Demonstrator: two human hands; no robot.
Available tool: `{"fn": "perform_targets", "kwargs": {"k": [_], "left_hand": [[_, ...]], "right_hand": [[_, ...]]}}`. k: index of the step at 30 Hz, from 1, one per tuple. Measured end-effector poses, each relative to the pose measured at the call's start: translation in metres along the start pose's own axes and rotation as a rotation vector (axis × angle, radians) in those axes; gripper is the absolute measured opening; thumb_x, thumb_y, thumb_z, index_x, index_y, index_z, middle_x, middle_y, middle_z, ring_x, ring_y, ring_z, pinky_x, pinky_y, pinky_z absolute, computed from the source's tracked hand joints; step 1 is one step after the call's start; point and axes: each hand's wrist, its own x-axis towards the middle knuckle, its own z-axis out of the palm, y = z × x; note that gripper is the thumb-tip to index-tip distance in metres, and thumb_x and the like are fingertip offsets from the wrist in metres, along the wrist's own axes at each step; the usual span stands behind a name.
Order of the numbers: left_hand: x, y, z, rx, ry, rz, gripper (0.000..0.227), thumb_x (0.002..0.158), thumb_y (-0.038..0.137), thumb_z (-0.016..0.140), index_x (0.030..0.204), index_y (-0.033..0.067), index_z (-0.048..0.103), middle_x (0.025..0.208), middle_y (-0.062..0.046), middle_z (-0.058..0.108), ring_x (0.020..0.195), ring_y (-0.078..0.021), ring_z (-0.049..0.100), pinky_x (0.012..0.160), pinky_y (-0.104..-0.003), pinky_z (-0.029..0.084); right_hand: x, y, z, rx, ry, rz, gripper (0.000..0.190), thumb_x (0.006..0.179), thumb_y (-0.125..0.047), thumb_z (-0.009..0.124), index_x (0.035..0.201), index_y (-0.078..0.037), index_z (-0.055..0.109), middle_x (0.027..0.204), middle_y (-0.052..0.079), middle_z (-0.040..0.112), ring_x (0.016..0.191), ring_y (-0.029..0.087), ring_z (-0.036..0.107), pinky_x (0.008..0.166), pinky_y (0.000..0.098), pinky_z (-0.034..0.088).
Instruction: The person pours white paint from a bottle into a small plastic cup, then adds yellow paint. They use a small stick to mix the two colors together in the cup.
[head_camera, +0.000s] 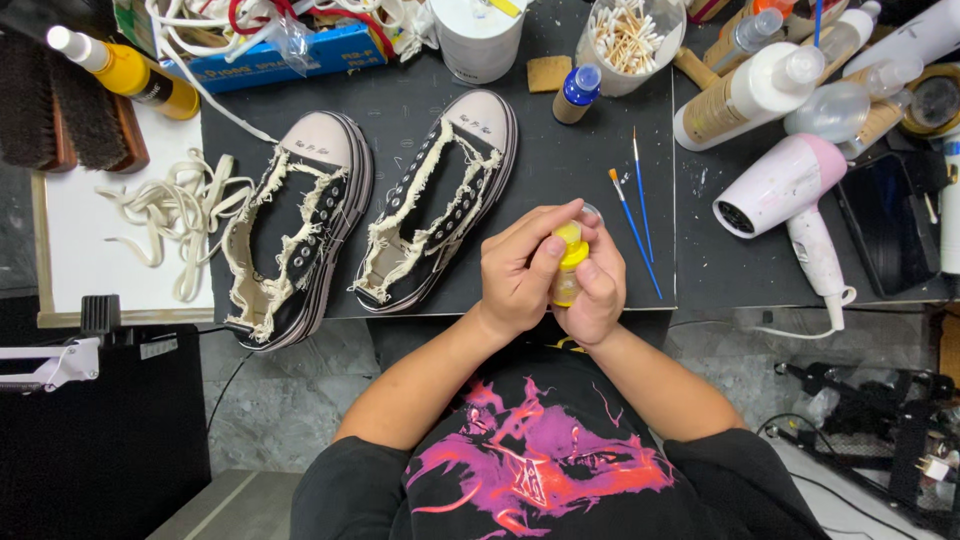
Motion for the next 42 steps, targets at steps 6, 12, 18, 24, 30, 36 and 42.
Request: {"fn": "perform_targets", "kwargs": {"k": [6,12,18,24,30,36,42], "left_hand": [[-0.005,0.001,-0.004,-0.054,0.058,-0.101,0.032,0.110,0.017,0.053,0.124,-0.0078,0.068,0.113,-0.016,0.075,0.099,-0.0202,0.074,0.088,-0.029,0.059],[0.005,0.005,-0.026,-0.602,-0.060,-0.578,0.040,0.103,0.021,0.056,0.111,-0.0154,0.072,0.112,-0.024,0.074,0.085,-0.0234,0.070,0.059,-0.028,0.048],[0.012,-0.003,-0.032,-0.767,-0.154,-0.606,0.048,0.102,0.027,0.055,0.131,-0.0117,0.063,0.127,-0.022,0.069,0.119,-0.0260,0.067,0.110,-0.036,0.051],[-0.009,-0.011,-0.037,0.045,-0.071,-0.297,0.033,0.100,0.011,0.062,0.130,-0.0027,0.065,0.121,-0.015,0.071,0.118,-0.0229,0.068,0.107,-0.035,0.052],[-0.028,-0.018,-0.037,0.314,0.004,-0.083,0.028,0.096,0.004,0.068,0.123,0.0003,0.065,0.115,-0.015,0.070,0.110,-0.0249,0.070,0.100,-0.033,0.055],[-0.032,-0.028,-0.043,0.267,0.034,-0.152,0.025,0.097,0.003,0.069,0.122,0.0029,0.066,0.097,-0.008,0.069,0.092,-0.0194,0.071,0.087,-0.030,0.056],[-0.034,-0.031,-0.044,0.266,0.020,-0.152,0.025,0.097,0.003,0.068,0.122,0.0035,0.066,0.093,-0.007,0.066,0.088,-0.0181,0.069,0.083,-0.030,0.055]], "right_hand": [[-0.005,0.016,0.001,-0.075,-0.016,-0.131,0.066,0.093,-0.042,0.068,0.139,0.002,0.046,0.122,0.007,0.058,0.111,0.014,0.059,0.104,0.0290,0.049],[-0.004,0.006,-0.006,0.003,-0.174,-0.014,0.065,0.090,-0.038,0.071,0.136,0.000,0.046,0.108,0.014,0.062,0.086,0.021,0.065,0.070,0.0312,0.055],[-0.006,-0.027,-0.016,-0.219,-0.301,0.007,0.057,0.090,-0.028,0.073,0.134,0.000,0.050,0.108,0.017,0.067,0.087,0.018,0.064,0.079,0.0297,0.056],[0.039,-0.127,-0.034,-1.446,-0.352,-0.174,0.054,0.078,-0.023,0.091,0.116,-0.001,0.061,0.107,0.012,0.073,0.097,0.018,0.074,0.086,0.0318,0.057],[0.082,-0.160,-0.002,-1.818,-0.738,-0.151,0.044,0.074,-0.012,0.084,0.113,-0.004,0.065,0.099,0.012,0.068,0.094,0.033,0.068,0.082,0.0415,0.054],[0.092,-0.160,0.034,-2.004,-1.027,-0.315,0.041,0.070,-0.012,0.082,0.107,-0.006,0.066,0.095,0.007,0.065,0.090,0.029,0.066,0.078,0.0424,0.050],[0.096,-0.154,0.055,-2.245,-1.164,-0.472,0.029,0.070,-0.018,0.080,0.096,-0.013,0.068,0.083,0.000,0.060,0.081,0.020,0.064,0.070,0.0346,0.046]]}}
